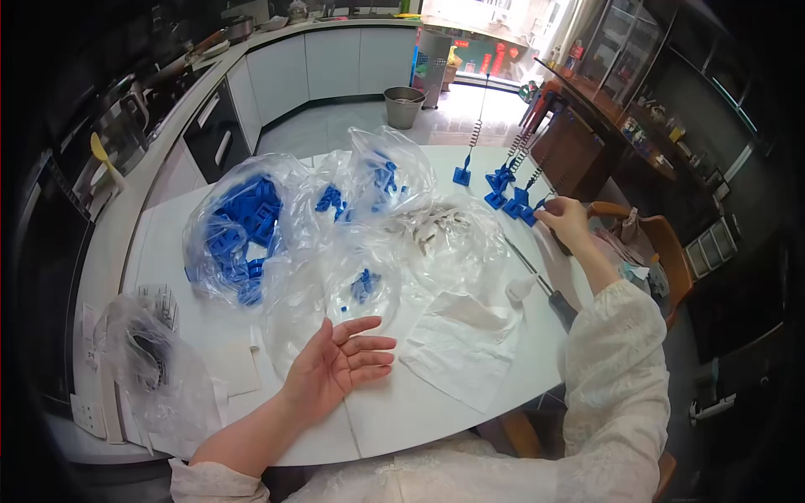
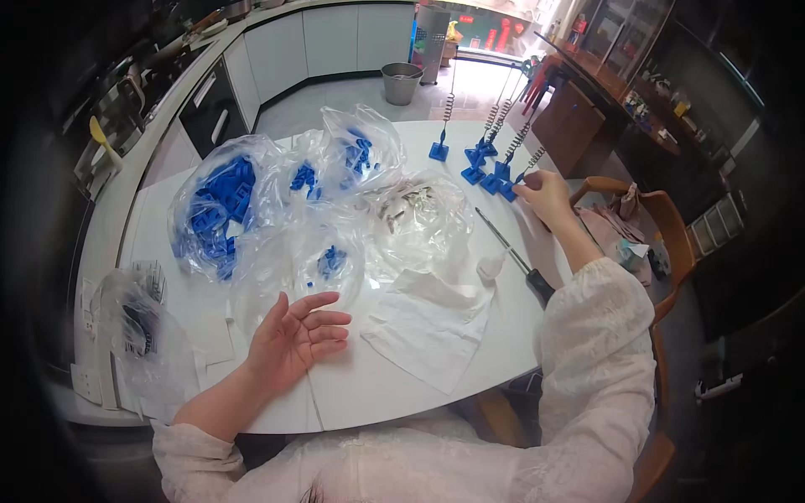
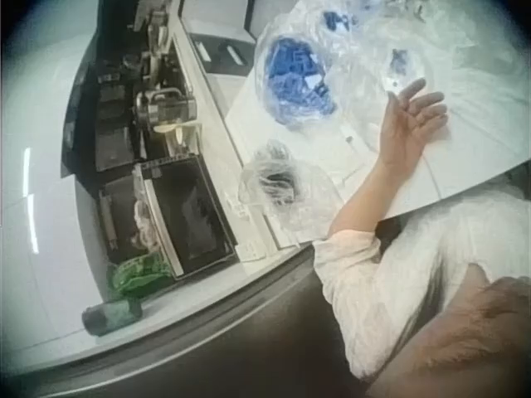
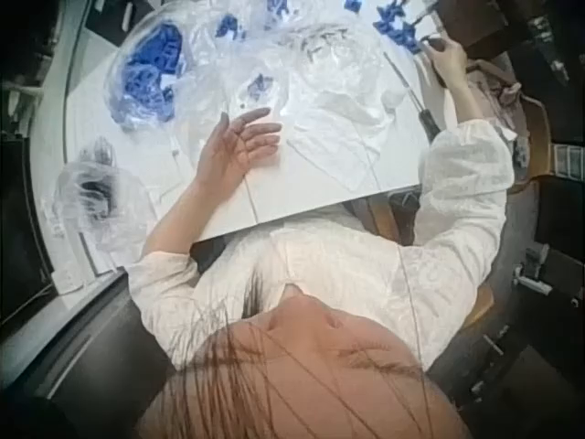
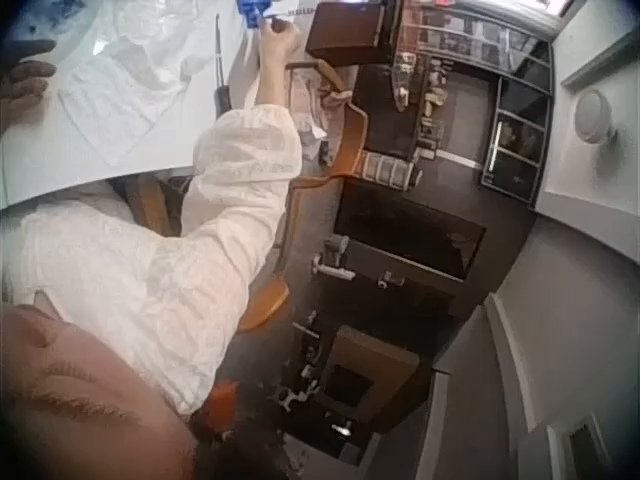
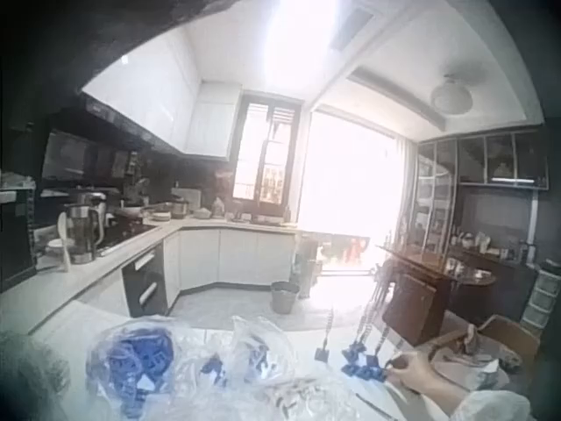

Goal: The person assembles small blue plastic components by gluing them together with adhesive from a bottle, then securing them with a screw using a screwdriver.

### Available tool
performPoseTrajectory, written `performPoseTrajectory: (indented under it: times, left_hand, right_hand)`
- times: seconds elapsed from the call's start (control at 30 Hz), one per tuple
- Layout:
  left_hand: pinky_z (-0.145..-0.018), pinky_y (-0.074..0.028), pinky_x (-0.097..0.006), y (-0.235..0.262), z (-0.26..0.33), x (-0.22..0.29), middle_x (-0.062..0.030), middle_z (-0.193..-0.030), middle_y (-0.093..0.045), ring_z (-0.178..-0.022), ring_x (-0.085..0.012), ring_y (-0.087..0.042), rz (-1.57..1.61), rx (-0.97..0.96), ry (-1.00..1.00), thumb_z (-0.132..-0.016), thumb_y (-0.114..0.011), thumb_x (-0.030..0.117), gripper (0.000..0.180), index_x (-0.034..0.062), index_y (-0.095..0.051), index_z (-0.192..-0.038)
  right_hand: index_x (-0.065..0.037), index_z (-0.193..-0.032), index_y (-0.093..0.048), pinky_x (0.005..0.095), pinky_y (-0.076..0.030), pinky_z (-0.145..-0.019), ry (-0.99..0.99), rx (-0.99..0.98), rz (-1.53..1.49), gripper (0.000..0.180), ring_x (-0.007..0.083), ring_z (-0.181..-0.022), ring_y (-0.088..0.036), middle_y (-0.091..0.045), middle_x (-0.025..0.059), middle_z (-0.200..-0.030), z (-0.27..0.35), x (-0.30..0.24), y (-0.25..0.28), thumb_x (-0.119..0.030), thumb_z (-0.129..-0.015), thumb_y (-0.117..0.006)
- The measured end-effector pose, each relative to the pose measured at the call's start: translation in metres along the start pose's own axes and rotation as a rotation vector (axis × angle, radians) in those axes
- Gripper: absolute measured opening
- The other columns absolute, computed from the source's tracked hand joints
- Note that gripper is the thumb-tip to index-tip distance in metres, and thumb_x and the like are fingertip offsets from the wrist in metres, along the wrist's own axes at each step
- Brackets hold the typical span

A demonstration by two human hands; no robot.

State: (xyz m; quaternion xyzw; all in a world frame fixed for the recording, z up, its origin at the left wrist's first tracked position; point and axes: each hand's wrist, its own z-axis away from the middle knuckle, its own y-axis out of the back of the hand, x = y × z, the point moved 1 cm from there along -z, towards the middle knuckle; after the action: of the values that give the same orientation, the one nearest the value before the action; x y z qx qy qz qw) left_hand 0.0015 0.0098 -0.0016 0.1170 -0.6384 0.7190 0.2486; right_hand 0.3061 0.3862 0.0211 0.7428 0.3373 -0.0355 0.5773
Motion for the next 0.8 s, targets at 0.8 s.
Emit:
performPoseTrajectory:
  times: [0.8]
  left_hand:
    - [-0.052, -0.041, -0.022, -0.01, 0.036, 0.02, -0.0048, -0.07, -0.065, -0.06, -0.0073, -0.057, -1.086, 0.261, -0.856, -0.092, -0.061, 0.012, 0.014, 0.0019, -0.07, -0.091]
  right_hand:
    - [-0.001, -0.083, -0.064, 0.0346, -0.05, -0.063, 0.74, -0.314, -0.184, 0.006, 0.0273, -0.075, -0.061, -0.06, 0.0092, -0.082, 0.16, -0.265, 0.013, -0.006, -0.08, -0.067]
